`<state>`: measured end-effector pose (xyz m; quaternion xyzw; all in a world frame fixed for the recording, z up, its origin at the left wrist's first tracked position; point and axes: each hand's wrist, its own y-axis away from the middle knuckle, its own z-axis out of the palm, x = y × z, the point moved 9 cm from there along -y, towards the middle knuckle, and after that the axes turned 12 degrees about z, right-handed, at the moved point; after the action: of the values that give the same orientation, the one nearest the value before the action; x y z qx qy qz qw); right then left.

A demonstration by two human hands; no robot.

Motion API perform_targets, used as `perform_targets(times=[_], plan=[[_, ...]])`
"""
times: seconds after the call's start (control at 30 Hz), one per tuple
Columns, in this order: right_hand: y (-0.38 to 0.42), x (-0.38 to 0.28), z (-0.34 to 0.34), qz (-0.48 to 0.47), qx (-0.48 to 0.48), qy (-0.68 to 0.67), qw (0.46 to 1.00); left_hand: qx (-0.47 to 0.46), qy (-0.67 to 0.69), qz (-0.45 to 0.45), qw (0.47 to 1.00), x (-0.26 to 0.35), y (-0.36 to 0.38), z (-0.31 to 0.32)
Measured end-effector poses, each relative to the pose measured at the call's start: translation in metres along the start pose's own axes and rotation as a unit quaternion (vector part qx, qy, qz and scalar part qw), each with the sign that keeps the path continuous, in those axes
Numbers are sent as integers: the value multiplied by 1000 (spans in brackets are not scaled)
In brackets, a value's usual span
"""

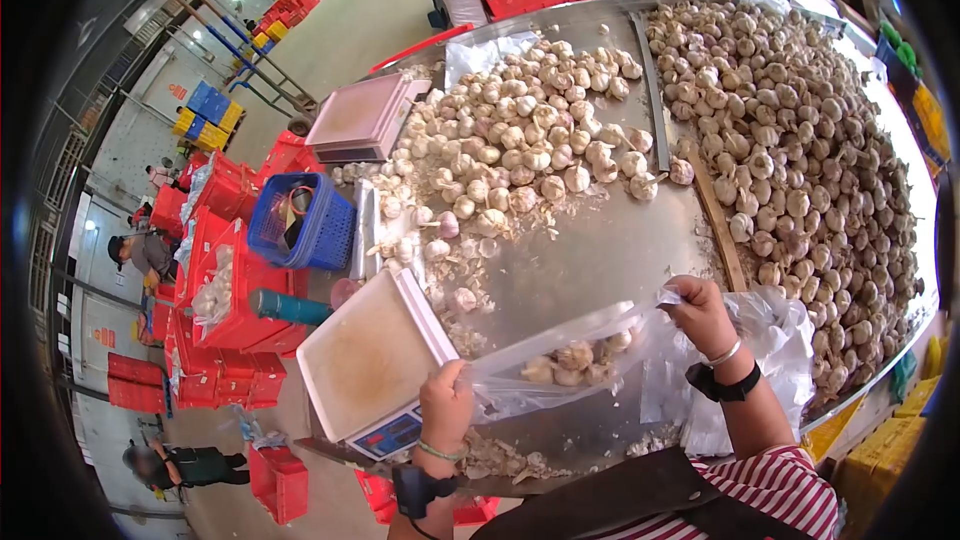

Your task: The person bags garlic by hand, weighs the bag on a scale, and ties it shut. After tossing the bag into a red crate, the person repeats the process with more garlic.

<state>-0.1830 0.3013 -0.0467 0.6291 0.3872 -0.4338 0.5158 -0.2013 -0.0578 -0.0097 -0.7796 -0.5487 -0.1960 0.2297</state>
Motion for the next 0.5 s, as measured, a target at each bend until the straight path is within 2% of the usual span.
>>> perform_targets(times=[0.1,0.17,0.23,0.3,0.33,0.4,0.5], plan=[[17,-38,33,-16,-29,-67,997,97,192,-68,974,-19,14,-42],[31,-80,63,-43,-36,-74,996,164,345,-132,914,-41,26,-81],[42,-112,102,-66,-41,-82,994,242,330,-49,911,-33,32,-150],[51,-143,148,-113,-57,-53,990,302,236,-8,924,-48,42,-209],[51,-150,173,-111,-66,-44,991,309,238,-17,920,-67,47,-226],[48,-163,222,-132,-77,-42,987,324,184,40,927,-92,59,-261],[26,-144,291,-115,-111,-23,987,323,170,36,930,-152,77,-275]])
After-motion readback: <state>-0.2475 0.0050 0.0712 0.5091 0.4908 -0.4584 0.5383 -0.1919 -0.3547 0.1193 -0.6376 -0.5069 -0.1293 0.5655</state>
